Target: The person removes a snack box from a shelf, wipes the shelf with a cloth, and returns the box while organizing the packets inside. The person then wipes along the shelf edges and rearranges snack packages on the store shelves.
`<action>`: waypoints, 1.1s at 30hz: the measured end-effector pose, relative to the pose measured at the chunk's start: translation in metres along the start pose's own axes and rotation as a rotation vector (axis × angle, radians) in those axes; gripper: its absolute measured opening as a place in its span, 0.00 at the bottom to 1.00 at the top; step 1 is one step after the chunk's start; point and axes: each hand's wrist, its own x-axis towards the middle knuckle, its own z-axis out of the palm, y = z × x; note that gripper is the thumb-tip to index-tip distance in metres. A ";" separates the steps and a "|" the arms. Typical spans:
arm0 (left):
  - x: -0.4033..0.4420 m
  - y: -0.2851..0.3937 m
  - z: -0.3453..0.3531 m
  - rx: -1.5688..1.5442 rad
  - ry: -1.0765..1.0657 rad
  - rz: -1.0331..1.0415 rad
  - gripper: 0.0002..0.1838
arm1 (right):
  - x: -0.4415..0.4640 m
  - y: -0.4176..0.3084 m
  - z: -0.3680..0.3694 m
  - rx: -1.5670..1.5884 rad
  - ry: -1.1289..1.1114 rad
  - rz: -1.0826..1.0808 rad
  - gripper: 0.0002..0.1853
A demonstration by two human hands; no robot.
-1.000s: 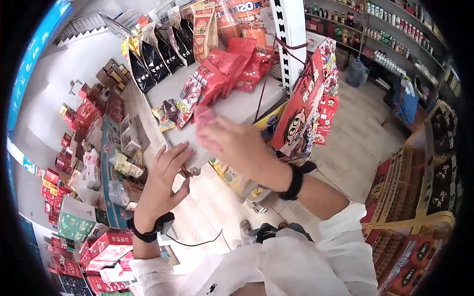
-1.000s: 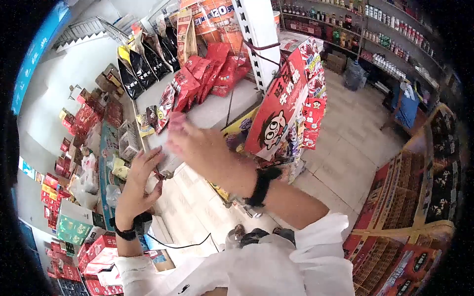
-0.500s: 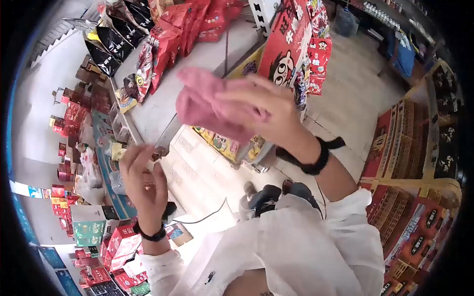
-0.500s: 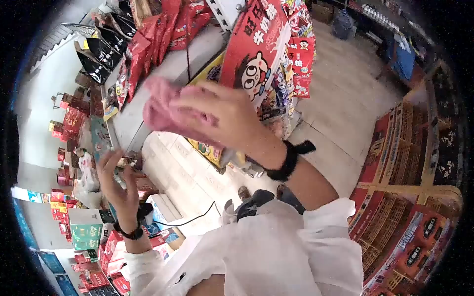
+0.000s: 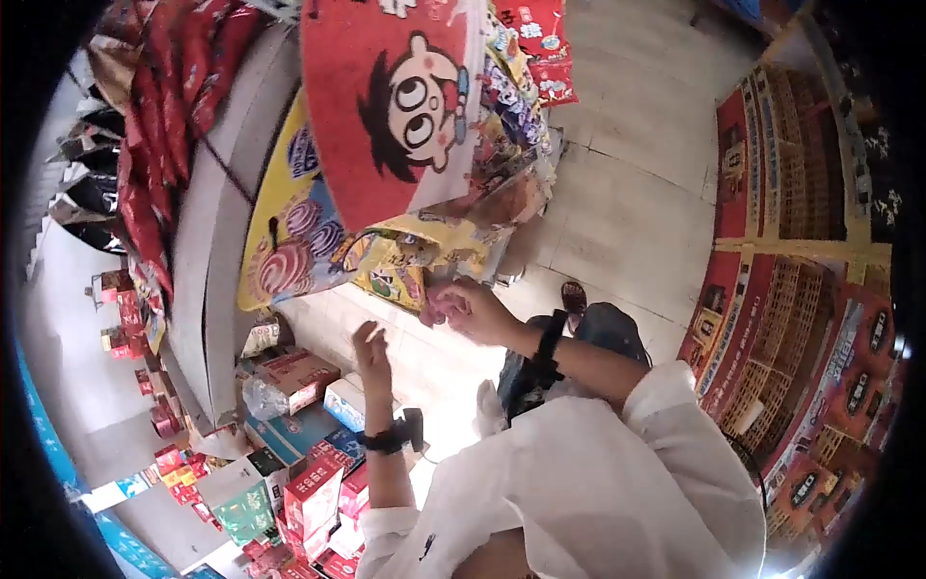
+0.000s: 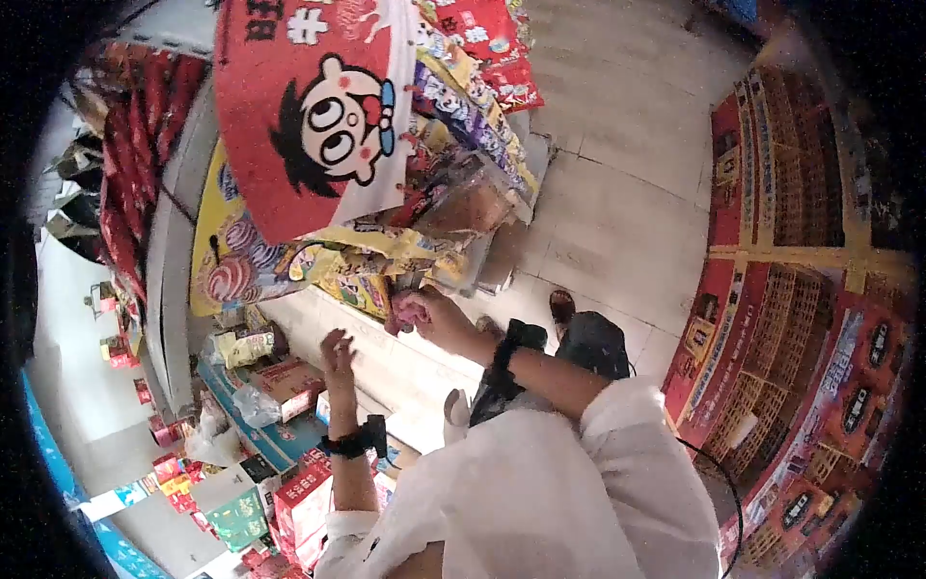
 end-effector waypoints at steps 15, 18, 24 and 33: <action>-0.007 -0.066 0.037 0.128 -0.013 -0.305 0.17 | -0.005 0.104 -0.037 0.033 0.354 0.151 0.09; -0.023 -0.099 0.013 0.858 -0.206 -0.073 0.19 | -0.030 0.172 -0.054 -0.095 0.386 0.274 0.12; -0.010 -0.182 0.050 0.853 -0.881 -0.035 0.13 | -0.006 0.214 -0.073 0.074 0.671 0.185 0.26; 0.079 -0.165 0.234 0.810 -0.537 0.022 0.29 | 0.074 0.331 -0.039 -0.335 0.632 -0.110 0.25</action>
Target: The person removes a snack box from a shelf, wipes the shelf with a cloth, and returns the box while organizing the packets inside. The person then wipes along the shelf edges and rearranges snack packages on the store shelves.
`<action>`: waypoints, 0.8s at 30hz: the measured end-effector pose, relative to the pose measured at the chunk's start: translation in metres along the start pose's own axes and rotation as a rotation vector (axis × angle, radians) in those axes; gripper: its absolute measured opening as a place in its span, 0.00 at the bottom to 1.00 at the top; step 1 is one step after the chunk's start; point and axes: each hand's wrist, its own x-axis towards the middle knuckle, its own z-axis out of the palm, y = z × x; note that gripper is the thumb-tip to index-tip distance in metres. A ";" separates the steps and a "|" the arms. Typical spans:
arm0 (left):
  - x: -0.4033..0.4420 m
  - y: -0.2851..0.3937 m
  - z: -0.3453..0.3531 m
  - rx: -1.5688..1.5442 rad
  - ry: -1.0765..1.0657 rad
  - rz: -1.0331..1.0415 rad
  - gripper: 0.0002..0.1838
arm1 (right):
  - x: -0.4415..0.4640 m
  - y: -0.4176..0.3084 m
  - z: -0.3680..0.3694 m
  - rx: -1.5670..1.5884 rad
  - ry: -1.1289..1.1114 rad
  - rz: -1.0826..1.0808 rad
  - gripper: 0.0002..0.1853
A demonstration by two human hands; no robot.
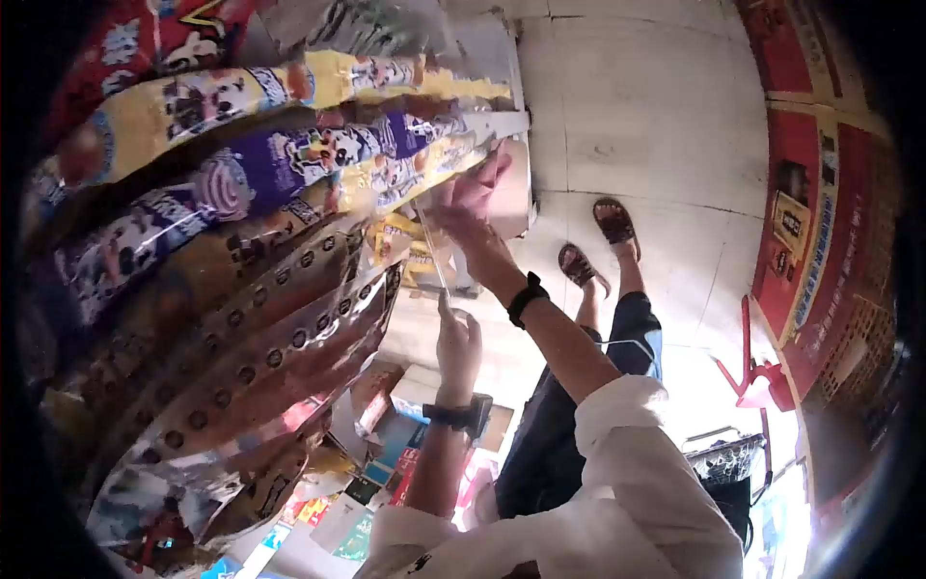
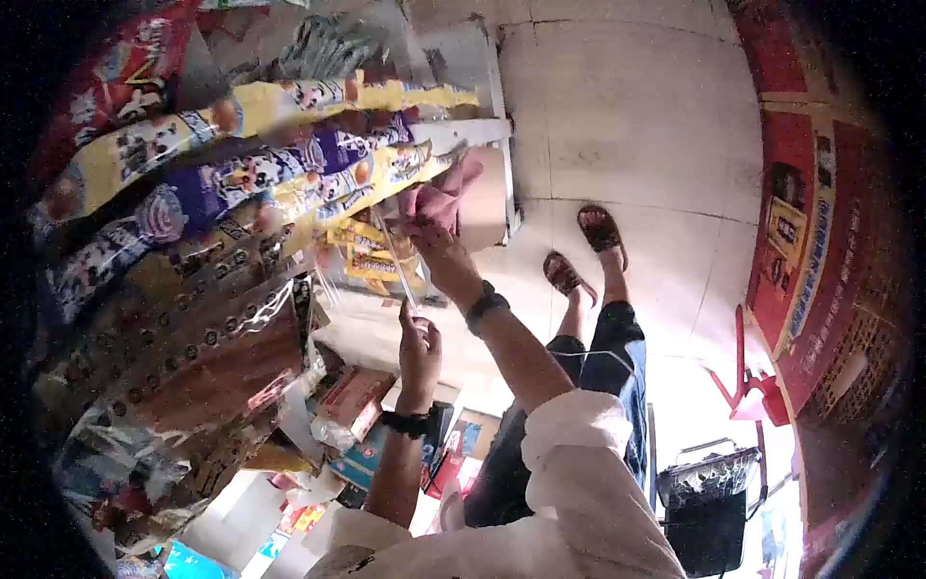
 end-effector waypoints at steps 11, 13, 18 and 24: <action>0.026 -0.039 0.014 -0.086 0.045 -0.236 0.15 | -0.023 -0.019 -0.027 -0.235 -0.355 -0.046 0.21; 0.030 -0.042 0.012 -0.085 0.035 -0.251 0.14 | -0.014 -0.012 -0.018 -0.405 -0.548 0.014 0.22; 0.026 -0.046 0.013 -0.049 0.052 -0.112 0.15 | -0.014 0.027 0.002 -0.413 -0.096 -0.072 0.21; 0.027 -0.054 0.016 0.005 0.069 -0.082 0.14 | 0.053 0.025 -0.009 -0.456 -0.112 0.018 0.22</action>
